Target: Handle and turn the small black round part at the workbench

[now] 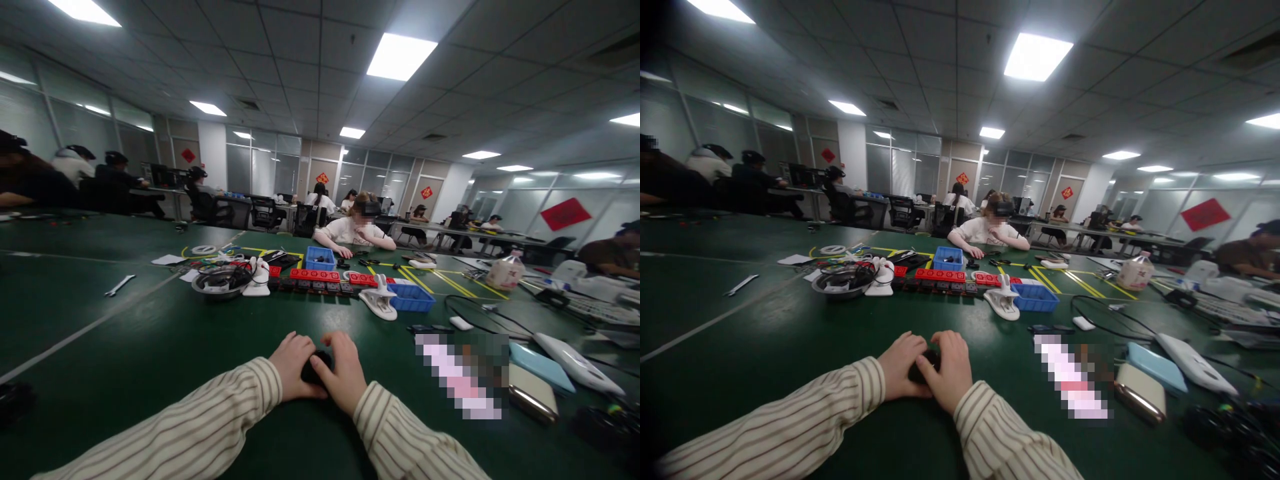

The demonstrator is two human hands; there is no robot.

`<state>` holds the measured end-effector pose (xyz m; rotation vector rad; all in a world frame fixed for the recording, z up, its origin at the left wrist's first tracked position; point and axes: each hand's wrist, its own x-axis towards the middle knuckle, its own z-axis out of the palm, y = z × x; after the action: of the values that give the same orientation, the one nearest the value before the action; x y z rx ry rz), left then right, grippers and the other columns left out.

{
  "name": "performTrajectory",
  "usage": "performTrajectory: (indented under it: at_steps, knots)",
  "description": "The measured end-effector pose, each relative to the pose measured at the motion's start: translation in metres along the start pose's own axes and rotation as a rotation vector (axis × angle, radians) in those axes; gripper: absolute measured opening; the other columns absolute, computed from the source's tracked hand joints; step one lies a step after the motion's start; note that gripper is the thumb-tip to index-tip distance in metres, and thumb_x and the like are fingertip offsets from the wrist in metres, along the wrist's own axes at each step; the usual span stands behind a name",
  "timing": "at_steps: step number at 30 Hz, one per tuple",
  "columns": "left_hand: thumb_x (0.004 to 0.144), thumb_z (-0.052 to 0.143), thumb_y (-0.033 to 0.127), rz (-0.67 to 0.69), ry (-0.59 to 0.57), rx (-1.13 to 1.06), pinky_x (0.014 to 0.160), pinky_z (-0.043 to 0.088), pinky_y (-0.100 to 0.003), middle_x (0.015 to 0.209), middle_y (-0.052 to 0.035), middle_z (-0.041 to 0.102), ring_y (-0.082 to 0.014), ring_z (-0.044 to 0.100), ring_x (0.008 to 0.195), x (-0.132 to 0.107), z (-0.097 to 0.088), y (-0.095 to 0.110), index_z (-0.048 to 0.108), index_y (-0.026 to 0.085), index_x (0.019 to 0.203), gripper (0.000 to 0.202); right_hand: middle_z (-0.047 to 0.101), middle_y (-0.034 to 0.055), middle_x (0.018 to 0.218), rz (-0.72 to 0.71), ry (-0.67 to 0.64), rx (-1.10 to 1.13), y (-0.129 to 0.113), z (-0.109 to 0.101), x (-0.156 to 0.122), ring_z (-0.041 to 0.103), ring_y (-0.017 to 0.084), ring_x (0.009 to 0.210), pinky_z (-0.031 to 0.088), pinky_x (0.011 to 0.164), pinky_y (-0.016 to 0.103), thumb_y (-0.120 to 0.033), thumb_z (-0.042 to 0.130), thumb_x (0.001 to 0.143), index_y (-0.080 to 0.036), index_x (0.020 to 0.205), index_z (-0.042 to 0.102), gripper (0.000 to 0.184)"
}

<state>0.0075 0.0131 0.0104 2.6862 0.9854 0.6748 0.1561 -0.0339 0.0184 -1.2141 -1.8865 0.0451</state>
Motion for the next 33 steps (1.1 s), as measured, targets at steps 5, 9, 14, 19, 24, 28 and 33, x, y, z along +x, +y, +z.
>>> performTrajectory:
  at_steps: [5,9,14,19,24,28,33]
  knots:
    - [0.056,0.074,0.043,0.034,-0.011,-0.041,0.082,0.042,-0.039,0.089,-0.0071,0.056,-0.0257,0.052,0.085,0.002,0.003,-0.004,0.059,0.013,0.093,0.050,0.052,0.0035,0.077,0.003,-0.031,0.009,-0.002,0.000,0.002,0.047,0.020,0.077,0.038,0.070,0.034,-0.025,0.056,0.076,-0.018,0.076,0.053,0.008]
    - [0.054,0.077,0.038,0.087,-0.064,-0.118,0.082,0.044,-0.030,0.096,-0.0036,0.056,-0.0218,0.052,0.091,0.004,0.006,-0.016,0.062,0.019,0.097,0.050,0.056,0.0028,0.080,-0.081,-0.081,0.074,-0.006,-0.005,0.003,0.049,0.019,0.081,0.038,0.076,0.034,-0.013,0.050,0.070,-0.019,0.078,0.057,0.011]
    - [0.052,0.077,0.043,0.099,-0.098,-0.134,0.081,0.044,-0.033,0.094,-0.0016,0.059,-0.0230,0.054,0.088,0.006,0.008,-0.022,0.065,0.022,0.090,0.045,0.061,0.0009,0.078,-0.168,-0.116,0.144,-0.009,-0.009,0.002,0.051,0.018,0.084,0.038,0.082,0.035,-0.009,0.041,0.067,-0.020,0.077,0.058,0.022]
    - [0.043,0.080,0.049,0.038,-0.042,-0.104,0.087,0.041,-0.041,0.100,-0.0047,0.057,-0.0267,0.053,0.093,0.003,0.004,-0.012,0.055,0.019,0.105,0.073,0.056,0.0073,0.098,-0.107,-0.054,0.129,-0.003,-0.006,-0.002,0.049,0.022,0.093,0.038,0.083,0.038,-0.027,0.049,0.076,-0.017,0.104,0.050,0.030]
    - [0.044,0.077,0.057,-0.017,0.022,-0.031,0.098,0.023,-0.055,0.091,-0.0045,0.055,-0.0273,0.052,0.090,-0.001,-0.001,-0.002,0.054,0.017,0.089,0.065,0.053,0.0079,0.091,0.004,-0.019,0.059,0.001,0.000,-0.003,0.048,0.024,0.086,0.038,0.078,0.039,-0.031,0.059,0.073,-0.015,0.099,0.049,0.032]
    - [0.051,0.075,0.052,0.001,0.021,0.000,0.097,0.027,-0.049,0.083,-0.0024,0.054,-0.0241,0.053,0.084,0.000,-0.001,-0.001,0.056,0.016,0.081,0.050,0.052,0.0036,0.078,0.026,-0.052,0.028,-0.003,0.002,-0.001,0.046,0.021,0.078,0.037,0.073,0.036,-0.028,0.062,0.072,-0.018,0.078,0.053,0.015]
    - [0.055,0.073,0.044,0.034,0.006,-0.027,0.090,0.037,-0.041,0.086,-0.0036,0.055,-0.0229,0.052,0.084,0.003,0.003,-0.008,0.058,0.016,0.084,0.043,0.055,0.0037,0.081,-0.033,-0.089,0.059,-0.004,-0.001,0.002,0.047,0.020,0.081,0.036,0.076,0.035,-0.017,0.054,0.072,-0.018,0.079,0.057,0.008]
